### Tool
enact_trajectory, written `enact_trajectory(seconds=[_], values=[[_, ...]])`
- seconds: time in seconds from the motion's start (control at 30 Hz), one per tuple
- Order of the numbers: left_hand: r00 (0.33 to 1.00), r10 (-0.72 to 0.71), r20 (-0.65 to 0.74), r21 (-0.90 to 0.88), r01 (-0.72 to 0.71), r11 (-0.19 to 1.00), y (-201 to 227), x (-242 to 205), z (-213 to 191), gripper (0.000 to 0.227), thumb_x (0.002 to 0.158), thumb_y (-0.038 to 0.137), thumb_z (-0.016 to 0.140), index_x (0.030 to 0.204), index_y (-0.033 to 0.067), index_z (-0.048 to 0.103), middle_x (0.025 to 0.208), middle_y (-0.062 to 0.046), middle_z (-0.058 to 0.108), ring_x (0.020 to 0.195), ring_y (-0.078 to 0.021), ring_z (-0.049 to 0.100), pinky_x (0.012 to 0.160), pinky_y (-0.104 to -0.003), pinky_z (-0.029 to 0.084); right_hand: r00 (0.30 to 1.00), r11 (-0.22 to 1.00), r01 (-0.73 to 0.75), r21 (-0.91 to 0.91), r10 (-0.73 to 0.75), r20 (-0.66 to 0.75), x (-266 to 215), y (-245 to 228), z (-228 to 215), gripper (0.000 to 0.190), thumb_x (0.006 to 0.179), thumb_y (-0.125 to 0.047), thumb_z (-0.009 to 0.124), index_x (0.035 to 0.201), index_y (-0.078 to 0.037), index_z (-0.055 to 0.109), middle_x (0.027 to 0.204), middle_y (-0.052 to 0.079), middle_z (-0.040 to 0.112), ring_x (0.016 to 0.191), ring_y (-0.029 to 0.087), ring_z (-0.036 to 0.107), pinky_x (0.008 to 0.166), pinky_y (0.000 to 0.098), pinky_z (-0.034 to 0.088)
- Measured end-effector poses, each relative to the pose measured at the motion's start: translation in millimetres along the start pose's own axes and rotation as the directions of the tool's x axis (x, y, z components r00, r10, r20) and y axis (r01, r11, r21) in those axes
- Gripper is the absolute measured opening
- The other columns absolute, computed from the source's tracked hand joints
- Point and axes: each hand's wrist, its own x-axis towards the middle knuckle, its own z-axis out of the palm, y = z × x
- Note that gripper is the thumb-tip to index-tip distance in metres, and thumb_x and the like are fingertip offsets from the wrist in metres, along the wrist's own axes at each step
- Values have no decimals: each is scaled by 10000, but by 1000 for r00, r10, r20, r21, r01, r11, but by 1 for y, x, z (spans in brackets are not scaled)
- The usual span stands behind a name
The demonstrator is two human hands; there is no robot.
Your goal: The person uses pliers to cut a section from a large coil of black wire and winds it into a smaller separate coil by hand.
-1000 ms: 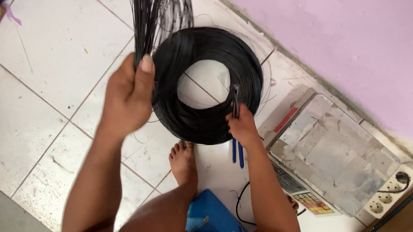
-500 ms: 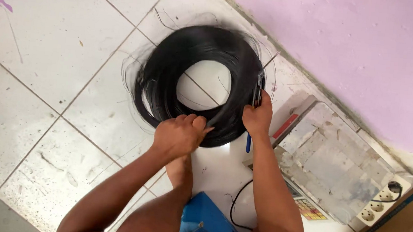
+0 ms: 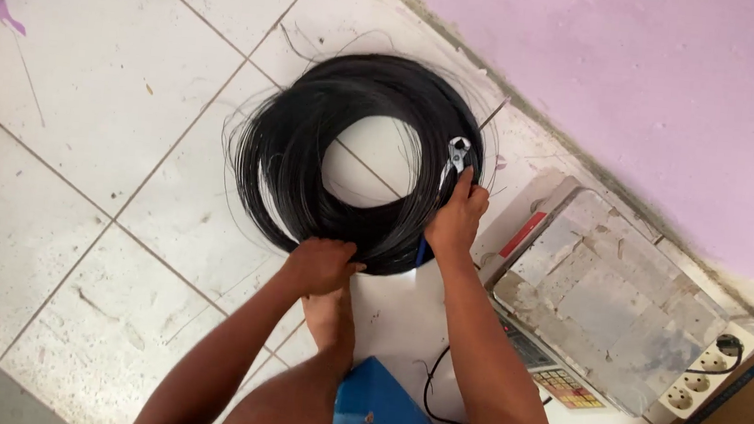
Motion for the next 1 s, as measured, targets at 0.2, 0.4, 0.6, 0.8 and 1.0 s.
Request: enact_trajectory(seconds=[0.2,0.4,0.6,0.8,1.0], values=[[991,55,-123,7,-55,998,26,14,-14,365,996,426,445,974,99,606,735,-93,603,663,-279,636,574,-374,505,1000,999,15,34,-15,3,25,29,4,841,878,-61,670,1544,-9,160,1207,196,389,1154,398,411,916,429,453],[944,104,-312,274,-16,962,6,36,59,355,927,450,535,1060,125,591,856,-84,585,760,-272,614,587,-364,475,998,998,62,-11,-61,25,13,42,0,905,807,-78,719,1551,-51,205,1202,209,406,1115,402,457,867,466,472],[853,193,-485,346,-15,938,3,29,67,299,889,353,617,1086,127,612,863,-74,581,792,-262,603,675,-379,438,986,987,-150,62,144,83,9,30,-15,911,766,-192,780,1534,-100,299,1210,193,435,1137,381,498,922,467,482],[784,217,-581,316,-29,948,12,28,62,229,889,307,632,1035,133,664,831,-51,613,746,-229,626,629,-343,471,900,842,-406,356,436,-5,-3,54,2,906,747,-284,836,1506,-125,368,1272,181,435,1209,349,468,995,455,420],[744,205,-635,278,-27,960,24,26,41,152,901,233,624,1000,140,692,802,-59,592,730,-229,620,614,-343,481,835,792,-419,444,528,-154,21,67,-1,682,891,-198,705,1480,-55,391,1344,232,417,1264,324,431,1049,451,389]])
